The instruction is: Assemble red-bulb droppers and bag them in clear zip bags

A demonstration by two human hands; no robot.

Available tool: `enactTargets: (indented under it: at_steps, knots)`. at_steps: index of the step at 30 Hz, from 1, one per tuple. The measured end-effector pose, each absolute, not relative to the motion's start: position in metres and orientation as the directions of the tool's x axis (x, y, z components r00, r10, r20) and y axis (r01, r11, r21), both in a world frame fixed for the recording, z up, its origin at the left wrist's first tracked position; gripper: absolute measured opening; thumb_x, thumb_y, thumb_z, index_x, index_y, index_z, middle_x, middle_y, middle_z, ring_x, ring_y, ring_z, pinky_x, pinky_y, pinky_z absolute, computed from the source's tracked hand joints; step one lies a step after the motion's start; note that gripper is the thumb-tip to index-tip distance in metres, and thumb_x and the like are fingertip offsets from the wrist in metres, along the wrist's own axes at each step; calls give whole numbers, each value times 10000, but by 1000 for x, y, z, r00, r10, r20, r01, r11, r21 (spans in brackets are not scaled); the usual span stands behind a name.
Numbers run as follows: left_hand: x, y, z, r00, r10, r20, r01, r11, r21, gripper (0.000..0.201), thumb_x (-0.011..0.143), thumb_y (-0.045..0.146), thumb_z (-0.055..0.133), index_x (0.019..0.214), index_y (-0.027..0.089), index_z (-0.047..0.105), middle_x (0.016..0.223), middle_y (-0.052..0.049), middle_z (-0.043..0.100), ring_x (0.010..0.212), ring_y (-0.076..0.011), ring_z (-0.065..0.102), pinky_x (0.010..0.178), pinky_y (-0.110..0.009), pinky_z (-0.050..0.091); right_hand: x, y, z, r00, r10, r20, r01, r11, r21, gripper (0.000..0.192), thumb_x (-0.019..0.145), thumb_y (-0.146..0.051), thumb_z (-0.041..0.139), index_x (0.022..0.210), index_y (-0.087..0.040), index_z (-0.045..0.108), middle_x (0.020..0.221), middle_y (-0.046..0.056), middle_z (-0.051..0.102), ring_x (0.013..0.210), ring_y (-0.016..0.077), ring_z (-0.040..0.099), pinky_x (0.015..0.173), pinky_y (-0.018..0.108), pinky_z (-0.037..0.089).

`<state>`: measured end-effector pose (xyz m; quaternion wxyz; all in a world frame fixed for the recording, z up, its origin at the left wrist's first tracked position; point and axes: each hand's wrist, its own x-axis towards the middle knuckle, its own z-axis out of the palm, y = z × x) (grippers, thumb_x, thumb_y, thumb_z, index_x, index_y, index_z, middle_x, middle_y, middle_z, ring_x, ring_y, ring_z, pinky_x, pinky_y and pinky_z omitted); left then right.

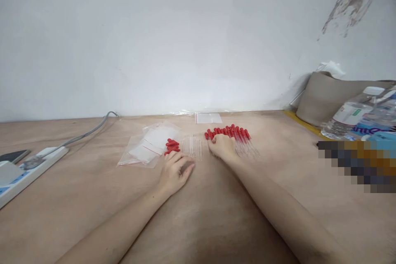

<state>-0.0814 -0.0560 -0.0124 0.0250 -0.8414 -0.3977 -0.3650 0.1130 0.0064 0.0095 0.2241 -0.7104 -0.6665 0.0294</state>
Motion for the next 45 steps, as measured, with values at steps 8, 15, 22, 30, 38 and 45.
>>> enactTargets:
  at_steps: [8,15,22,30,38,45]
  knots:
    - [-98,-45,3,253,727,638,869,-461,180,219,750,393,570,868,211,599,900,-43,589,865,-220,495,773,-350,348,106,11,2,93,974,205,964,-37,-263,276,752,-336,432,716,-149,631,747,102,653,753,232,588,728,364,269]
    - [-110,-39,17,444,819,364,859,-504,88,261,693,415,619,765,181,526,849,-45,528,803,-215,499,667,-307,394,100,5,4,70,966,248,958,4,-286,334,779,-428,418,729,-165,618,758,89,657,756,229,588,756,382,256]
    - [-108,-39,8,430,833,348,882,-471,37,164,766,314,547,702,164,549,823,-64,504,800,-216,507,663,-315,419,82,-1,8,21,993,118,969,9,-248,249,744,-320,457,735,-151,640,778,113,659,758,227,588,776,399,258]
    - [-98,-48,15,406,802,438,871,-485,81,101,752,217,494,685,158,542,806,-68,515,785,-206,515,677,-314,421,68,7,18,27,999,-23,966,-32,-256,170,692,-202,502,754,-139,647,830,130,660,767,241,596,844,448,244]
    - [-74,-74,11,561,750,351,647,-661,380,86,747,173,479,792,167,553,793,-21,519,629,-115,507,579,-233,415,128,-29,26,-81,990,114,893,123,-433,237,834,-268,341,865,-122,525,818,142,627,701,202,577,583,279,363]
    - [-62,-74,-5,578,730,365,562,-680,470,185,759,256,554,920,185,613,944,-47,552,727,-133,540,662,-258,441,180,-57,-11,-232,844,484,638,508,-579,226,846,-271,388,1029,-164,466,763,42,600,686,147,555,631,261,414]
